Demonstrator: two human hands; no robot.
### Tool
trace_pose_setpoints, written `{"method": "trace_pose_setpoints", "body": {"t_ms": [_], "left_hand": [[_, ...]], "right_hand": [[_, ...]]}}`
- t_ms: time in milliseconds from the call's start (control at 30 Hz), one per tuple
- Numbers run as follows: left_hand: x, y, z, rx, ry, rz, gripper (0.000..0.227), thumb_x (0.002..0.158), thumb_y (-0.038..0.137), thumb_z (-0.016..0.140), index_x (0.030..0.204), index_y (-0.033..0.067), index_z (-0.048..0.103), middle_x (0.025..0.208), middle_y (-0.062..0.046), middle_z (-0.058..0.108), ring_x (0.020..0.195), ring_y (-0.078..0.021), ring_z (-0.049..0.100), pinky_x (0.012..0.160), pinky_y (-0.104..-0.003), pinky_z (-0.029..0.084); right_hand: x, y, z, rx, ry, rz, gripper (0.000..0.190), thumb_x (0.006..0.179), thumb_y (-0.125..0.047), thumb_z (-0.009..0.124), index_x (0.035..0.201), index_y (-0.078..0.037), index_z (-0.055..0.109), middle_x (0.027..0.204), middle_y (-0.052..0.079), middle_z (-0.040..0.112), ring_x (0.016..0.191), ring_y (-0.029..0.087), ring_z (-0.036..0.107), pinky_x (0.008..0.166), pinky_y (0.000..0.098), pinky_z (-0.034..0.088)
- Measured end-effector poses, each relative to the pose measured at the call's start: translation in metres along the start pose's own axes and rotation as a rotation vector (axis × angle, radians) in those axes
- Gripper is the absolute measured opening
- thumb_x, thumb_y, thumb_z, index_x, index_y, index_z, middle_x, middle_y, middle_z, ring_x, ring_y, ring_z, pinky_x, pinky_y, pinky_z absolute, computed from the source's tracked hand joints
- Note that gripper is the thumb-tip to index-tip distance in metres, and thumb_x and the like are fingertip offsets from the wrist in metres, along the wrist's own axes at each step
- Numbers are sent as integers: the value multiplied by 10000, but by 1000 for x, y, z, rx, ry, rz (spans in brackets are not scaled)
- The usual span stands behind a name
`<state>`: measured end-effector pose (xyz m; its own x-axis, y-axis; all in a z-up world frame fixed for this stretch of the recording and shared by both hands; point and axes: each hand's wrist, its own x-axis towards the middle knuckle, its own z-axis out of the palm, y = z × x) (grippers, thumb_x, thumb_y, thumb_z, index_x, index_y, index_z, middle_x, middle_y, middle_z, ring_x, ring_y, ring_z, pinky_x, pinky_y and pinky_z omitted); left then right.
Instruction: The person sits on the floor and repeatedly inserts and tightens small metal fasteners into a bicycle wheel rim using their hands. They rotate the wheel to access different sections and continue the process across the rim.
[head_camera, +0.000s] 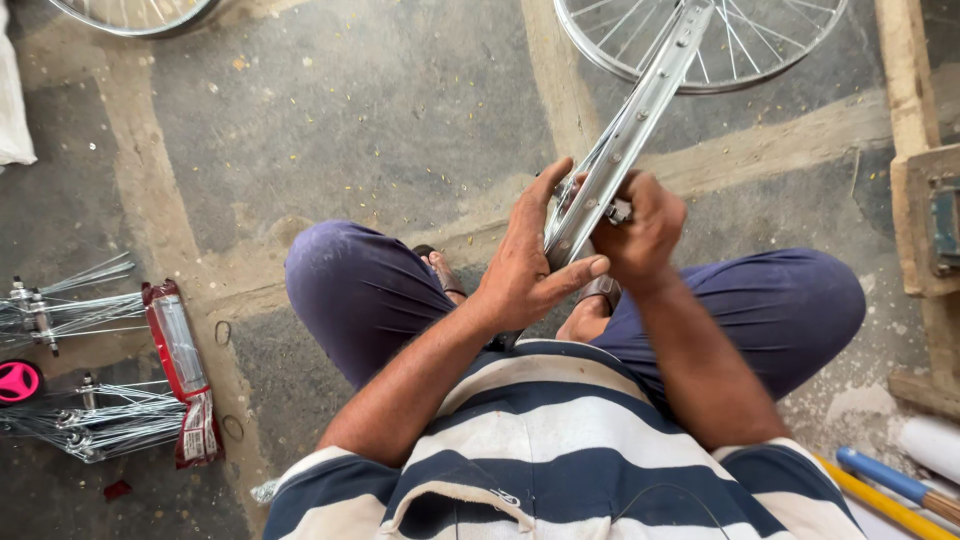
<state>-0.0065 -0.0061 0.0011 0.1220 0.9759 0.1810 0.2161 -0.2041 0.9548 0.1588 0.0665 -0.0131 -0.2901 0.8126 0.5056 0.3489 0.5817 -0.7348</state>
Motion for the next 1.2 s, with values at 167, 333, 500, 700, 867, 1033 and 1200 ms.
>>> {"method": "trace_pose_setpoints", "body": {"t_ms": [167,333,500,700,867,1033,1200], "left_hand": [[1,3,3,23,19,18,1023,956,464,760,1666,18,175,1616,-254,409,1540,-399,403,1293,-509,347],[2,1,-3,-10,-16,-30,1017,954,440,755,1661,8,165,1630,-283,359,1536,-404,395,1260,-490,357],[5,11,2,43,-28,17,1035,949,435,762,1662,16,140,1638,-278,329,1543,-409,362,1262,-498,343],[10,3,-4,183,3,101,1010,900,492,772,1650,39,269,1727,-269,219,1603,-453,239,1282,-535,272],[9,2,-3,199,10,37,994,892,536,756,1654,78,311,1741,-249,191,1619,-459,181,1281,-558,235],[10,3,1,182,3,1,971,895,546,735,1656,126,303,1752,-224,123,1623,-467,94,1264,-589,203],[12,10,5,108,-35,-48,955,890,530,729,1637,142,279,1736,-206,55,1606,-443,99,1222,-565,305]], "right_hand": [[-8,1,11,-173,215,-81,365,802,-129,865,797,-38,512,905,147,708,778,260,715,665,378,546],[-29,20,-22,381,-79,192,231,968,-81,783,1136,47,690,1147,165,744,978,246,729,815,339,591],[6,46,-41,855,-372,376,399,924,16,734,1312,28,644,1216,116,741,1101,211,705,951,362,593],[16,23,-20,79,-207,43,418,736,-101,842,1107,6,682,1011,173,737,920,308,708,819,425,566],[11,5,0,21,50,-56,267,741,-137,787,964,-44,675,897,121,729,844,312,730,774,399,581],[15,35,-3,-42,-321,123,257,716,-130,792,946,-25,750,749,137,729,684,320,750,643,393,582],[-26,53,45,19,160,-156,370,847,-130,737,1184,16,689,879,162,713,788,315,724,712,390,545]]}}
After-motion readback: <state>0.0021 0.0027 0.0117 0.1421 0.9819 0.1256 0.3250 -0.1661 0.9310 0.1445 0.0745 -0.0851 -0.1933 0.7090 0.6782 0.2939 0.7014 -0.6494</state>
